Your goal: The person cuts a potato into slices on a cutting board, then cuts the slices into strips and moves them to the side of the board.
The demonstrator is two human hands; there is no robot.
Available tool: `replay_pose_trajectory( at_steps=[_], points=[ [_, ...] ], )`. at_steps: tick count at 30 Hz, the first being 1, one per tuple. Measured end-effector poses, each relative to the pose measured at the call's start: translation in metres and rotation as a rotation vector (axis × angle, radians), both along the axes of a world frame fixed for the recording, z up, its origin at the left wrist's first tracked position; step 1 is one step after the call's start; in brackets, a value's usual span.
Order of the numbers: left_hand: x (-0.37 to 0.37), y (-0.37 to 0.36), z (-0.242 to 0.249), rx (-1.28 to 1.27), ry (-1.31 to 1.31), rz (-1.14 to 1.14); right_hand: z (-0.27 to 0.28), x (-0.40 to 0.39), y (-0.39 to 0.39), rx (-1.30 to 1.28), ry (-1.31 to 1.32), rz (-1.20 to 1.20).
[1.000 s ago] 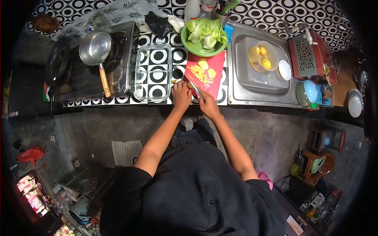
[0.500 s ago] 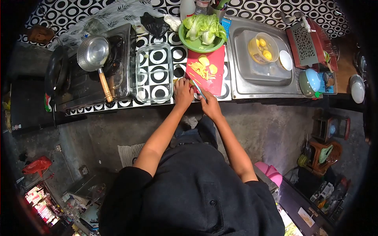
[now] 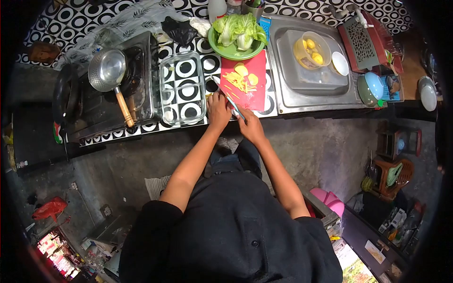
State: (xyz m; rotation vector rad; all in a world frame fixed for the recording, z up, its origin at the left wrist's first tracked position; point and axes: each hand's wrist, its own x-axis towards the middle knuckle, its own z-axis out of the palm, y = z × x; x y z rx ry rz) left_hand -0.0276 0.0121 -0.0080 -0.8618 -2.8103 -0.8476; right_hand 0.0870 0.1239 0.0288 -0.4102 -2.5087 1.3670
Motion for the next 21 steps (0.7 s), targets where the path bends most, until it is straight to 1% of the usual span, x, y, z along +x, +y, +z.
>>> replay_pose_trajectory(
  at_steps=[6, 9, 11, 18, 21],
  points=[
    [0.001, 0.001, 0.006, 0.015, -0.031, -0.012, 0.009, 0.002, -0.003, -0.056, -0.104, -0.021],
    [0.001, 0.002, 0.004, 0.001, -0.022, -0.007, 0.012, 0.002, -0.004, -0.033, -0.119, -0.033],
    [0.001, 0.002, 0.000, 0.000, 0.017, 0.000, 0.011, 0.002, -0.005, -0.034, -0.101, -0.036],
    [0.002, 0.003, 0.000, -0.014, 0.024, 0.000, 0.010, 0.003, -0.006, -0.044, -0.057, -0.032],
    [0.002, 0.004, 0.000, -0.008, 0.028, -0.004, 0.010, 0.004, -0.004, -0.084, -0.106, -0.020]
  ],
)
